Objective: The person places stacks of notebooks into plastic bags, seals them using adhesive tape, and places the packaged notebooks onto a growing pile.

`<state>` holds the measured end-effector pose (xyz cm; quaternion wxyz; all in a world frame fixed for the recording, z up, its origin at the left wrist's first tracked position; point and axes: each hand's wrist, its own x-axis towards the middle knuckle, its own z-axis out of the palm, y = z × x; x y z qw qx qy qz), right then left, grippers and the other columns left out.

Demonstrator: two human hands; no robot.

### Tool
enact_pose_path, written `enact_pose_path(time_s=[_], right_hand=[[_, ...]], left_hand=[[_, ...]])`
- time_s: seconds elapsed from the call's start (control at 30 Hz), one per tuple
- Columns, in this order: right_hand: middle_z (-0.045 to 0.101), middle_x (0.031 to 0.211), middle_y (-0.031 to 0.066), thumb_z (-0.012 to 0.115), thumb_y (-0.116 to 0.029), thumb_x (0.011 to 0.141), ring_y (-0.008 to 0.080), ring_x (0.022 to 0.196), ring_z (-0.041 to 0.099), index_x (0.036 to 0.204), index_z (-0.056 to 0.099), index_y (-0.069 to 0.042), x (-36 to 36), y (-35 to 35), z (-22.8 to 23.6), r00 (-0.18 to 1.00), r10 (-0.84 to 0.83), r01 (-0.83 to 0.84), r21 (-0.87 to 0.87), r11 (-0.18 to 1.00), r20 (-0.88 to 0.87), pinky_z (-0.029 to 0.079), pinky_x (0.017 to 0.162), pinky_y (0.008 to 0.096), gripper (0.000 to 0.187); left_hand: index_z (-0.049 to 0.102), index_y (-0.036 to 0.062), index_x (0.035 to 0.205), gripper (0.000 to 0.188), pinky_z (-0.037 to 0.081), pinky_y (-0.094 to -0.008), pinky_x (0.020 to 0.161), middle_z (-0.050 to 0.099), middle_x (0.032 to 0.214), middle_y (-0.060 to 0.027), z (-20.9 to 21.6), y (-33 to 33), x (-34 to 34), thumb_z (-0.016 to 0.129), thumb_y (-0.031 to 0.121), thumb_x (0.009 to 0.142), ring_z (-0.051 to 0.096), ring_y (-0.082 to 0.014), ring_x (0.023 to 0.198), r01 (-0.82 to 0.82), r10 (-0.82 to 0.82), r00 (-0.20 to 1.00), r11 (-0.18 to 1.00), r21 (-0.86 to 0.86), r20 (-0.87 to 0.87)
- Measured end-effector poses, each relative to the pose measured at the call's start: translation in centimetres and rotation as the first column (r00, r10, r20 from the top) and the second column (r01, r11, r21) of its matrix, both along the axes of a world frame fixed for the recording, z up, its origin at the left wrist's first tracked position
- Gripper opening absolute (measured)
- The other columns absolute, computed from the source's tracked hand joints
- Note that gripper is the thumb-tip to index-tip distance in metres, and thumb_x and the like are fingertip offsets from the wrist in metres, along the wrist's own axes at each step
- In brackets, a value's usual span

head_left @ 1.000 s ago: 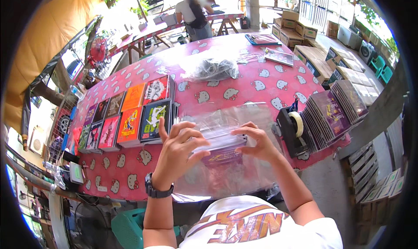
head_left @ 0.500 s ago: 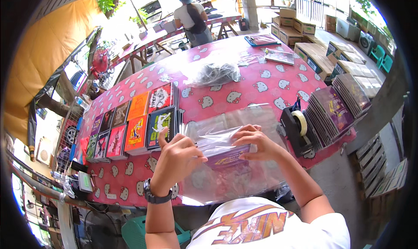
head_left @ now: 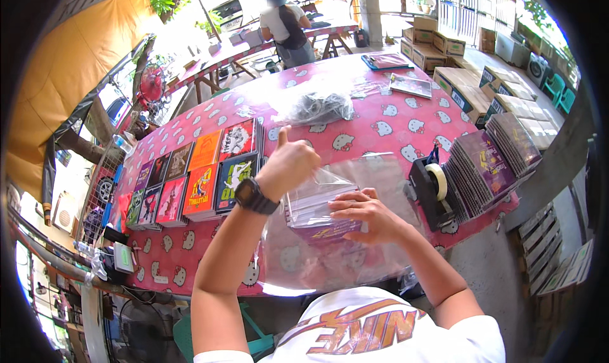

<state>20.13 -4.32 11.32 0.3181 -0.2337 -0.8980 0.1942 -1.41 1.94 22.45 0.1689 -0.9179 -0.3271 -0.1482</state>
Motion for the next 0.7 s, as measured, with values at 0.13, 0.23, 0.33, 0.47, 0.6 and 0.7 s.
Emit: enact_pose_path(time_s=[0.13, 0.23, 0.33, 0.47, 0.6, 0.7], right_hand=[[0.055, 0.123, 0.0012, 0.071, -0.016, 0.065, 0.0204, 0.121, 0.043, 0.111, 0.060, -0.016, 0.1, 0.3, 0.4, 1.000, 0.015, -0.015, -0.028, 1.000, 0.011, 0.029, 0.096, 0.0398, 0.047], [0.055, 0.123, 0.0017, 0.071, -0.016, 0.065, 0.0214, 0.122, 0.042, 0.112, 0.059, -0.016, 1.0, 1.1, 0.5, 0.998, 0.000, 0.004, -0.051, 0.999, 0.068, 0.029, 0.097, 0.0401, 0.049], [0.053, 0.126, 0.0028, 0.071, -0.017, 0.064, 0.0227, 0.124, 0.040, 0.115, 0.058, -0.016, -0.3, 1.4, 1.4, 0.995, 0.059, -0.058, -0.013, 0.998, 0.079, 0.027, 0.100, 0.0407, 0.052], [0.045, 0.135, 0.0043, 0.071, -0.021, 0.064, 0.0251, 0.127, 0.036, 0.122, 0.054, -0.018, -0.6, 2.2, 0.6, 0.986, 0.112, -0.114, 0.013, 0.993, 0.126, 0.025, 0.103, 0.0417, 0.060], [0.037, 0.141, 0.0056, 0.071, -0.024, 0.065, 0.0269, 0.132, 0.028, 0.125, 0.052, -0.020, 0.8, 2.3, 1.1, 0.946, 0.141, -0.149, 0.005, 0.989, 0.291, 0.021, 0.106, 0.0436, 0.064], [0.031, 0.144, 0.0068, 0.072, -0.026, 0.064, 0.0288, 0.135, 0.020, 0.129, 0.048, -0.022, -0.2, 2.3, 1.8, 0.916, 0.139, -0.172, 0.056, 0.983, 0.375, 0.016, 0.109, 0.0466, 0.069]], left_hand=[[0.066, 0.0118, 0.091, 0.022, 0.035, -0.0414, 0.093, 0.066, 0.096, -0.0051, 2.9, 2.4, -2.4, 0.068, 0.013, 0.069, 0.058, -0.0226, 0.098, -0.286, 0.399, 0.888, 0.869, -0.404, 0.229], [0.067, 0.0113, 0.088, 0.016, 0.036, -0.0435, 0.092, 0.067, 0.090, -0.0060, 5.1, -0.3, 0.2, 0.065, 0.015, 0.072, 0.061, -0.0233, 0.091, -0.094, 0.166, 0.850, 0.982, -0.166, 0.501], [0.066, 0.0111, 0.092, 0.022, 0.037, -0.0436, 0.090, 0.066, 0.084, -0.0054, 2.7, -7.4, 1.2, 0.068, 0.022, 0.073, 0.061, -0.0214, 0.081, 0.016, -0.016, 1.000, 0.998, -0.056, -0.016], [0.063, 0.0095, 0.092, 0.025, 0.037, -0.0453, 0.088, 0.062, 0.081, -0.0078, 2.3, -11.3, 0.0, 0.069, 0.026, 0.075, 0.059, -0.0187, 0.077, -0.019, -0.048, 0.987, 0.915, -0.402, -0.156], [0.061, 0.0083, 0.088, 0.021, 0.039, -0.0458, 0.087, 0.060, 0.081, -0.0090, -1.4, -12.2, -5.0, 0.061, 0.028, 0.081, 0.058, -0.0222, 0.083, 0.212, 0.019, 0.655, 0.955, -0.208, 0.755], [0.061, 0.0086, 0.106, 0.040, 0.035, -0.0426, 0.090, 0.060, 0.105, -0.0094, -8.4, -12.0, -5.8, 0.049, 0.041, 0.087, 0.052, -0.0288, 0.103, -0.225, 0.376, 0.626, 0.926, -0.304, 0.683]])
